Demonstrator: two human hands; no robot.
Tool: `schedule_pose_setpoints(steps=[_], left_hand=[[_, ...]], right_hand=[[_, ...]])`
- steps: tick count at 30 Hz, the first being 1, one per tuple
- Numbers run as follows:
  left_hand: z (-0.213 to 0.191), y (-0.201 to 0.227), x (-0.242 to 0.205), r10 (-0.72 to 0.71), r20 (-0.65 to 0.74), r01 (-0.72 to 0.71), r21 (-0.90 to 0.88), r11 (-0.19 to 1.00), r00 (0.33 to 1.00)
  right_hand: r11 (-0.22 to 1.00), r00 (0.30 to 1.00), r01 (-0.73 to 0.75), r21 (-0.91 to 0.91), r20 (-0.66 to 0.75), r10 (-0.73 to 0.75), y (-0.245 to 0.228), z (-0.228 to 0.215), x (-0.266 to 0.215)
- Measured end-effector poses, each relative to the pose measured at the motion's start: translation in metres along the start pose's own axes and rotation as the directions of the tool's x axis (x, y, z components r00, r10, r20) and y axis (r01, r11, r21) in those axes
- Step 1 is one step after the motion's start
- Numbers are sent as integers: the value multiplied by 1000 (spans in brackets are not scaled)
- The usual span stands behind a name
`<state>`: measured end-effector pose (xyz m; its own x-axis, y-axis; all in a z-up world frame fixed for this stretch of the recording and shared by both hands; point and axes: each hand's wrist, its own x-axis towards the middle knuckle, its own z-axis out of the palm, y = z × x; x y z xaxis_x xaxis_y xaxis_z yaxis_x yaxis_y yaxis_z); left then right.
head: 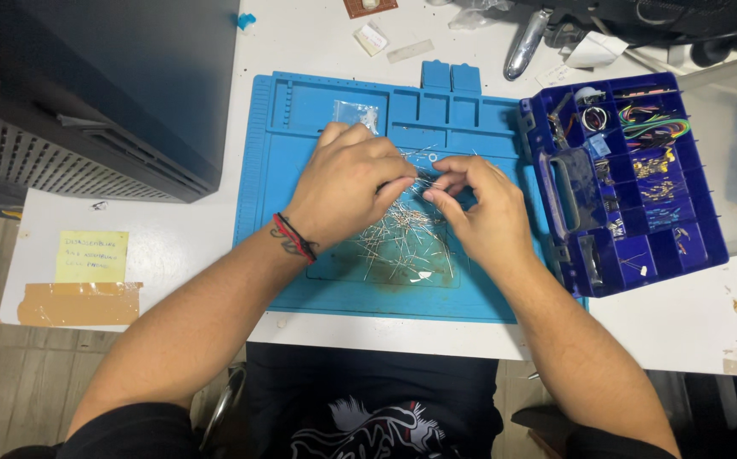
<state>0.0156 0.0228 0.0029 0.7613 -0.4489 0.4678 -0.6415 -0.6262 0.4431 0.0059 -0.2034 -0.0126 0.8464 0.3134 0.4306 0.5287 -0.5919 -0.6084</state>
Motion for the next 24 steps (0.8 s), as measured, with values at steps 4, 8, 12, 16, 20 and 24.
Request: schedule_pose_setpoints(steps=[4, 8, 12, 16, 20, 24], left_hand=[[11, -5, -2, -39, -8, 39, 41, 998, 999], [5, -6, -1, -48, -47, 53, 111, 992, 998], [6, -6, -3, -58, -58, 66, 147, 987, 997], [13, -7, -3, -43, -33, 48, 169, 984, 999], [10, -4, -2, -58, -23, 61, 140, 988, 998], [8, -2, -1, -46, -36, 50, 138, 989, 998]], right_hand=[[998, 997, -57, -10, 41, 57, -8, -5, -2], [994, 979, -37, -107, 198, 57, -18, -17, 4], [845, 996, 78, -529, 83, -39, 3, -21, 0], [774, 989, 117, -623, 142, -36, 12, -9, -5], [759, 980, 145, -634, 197, -23, 13, 3, -4], [737, 979, 183, -651, 188, -76, 11, 7, -3]])
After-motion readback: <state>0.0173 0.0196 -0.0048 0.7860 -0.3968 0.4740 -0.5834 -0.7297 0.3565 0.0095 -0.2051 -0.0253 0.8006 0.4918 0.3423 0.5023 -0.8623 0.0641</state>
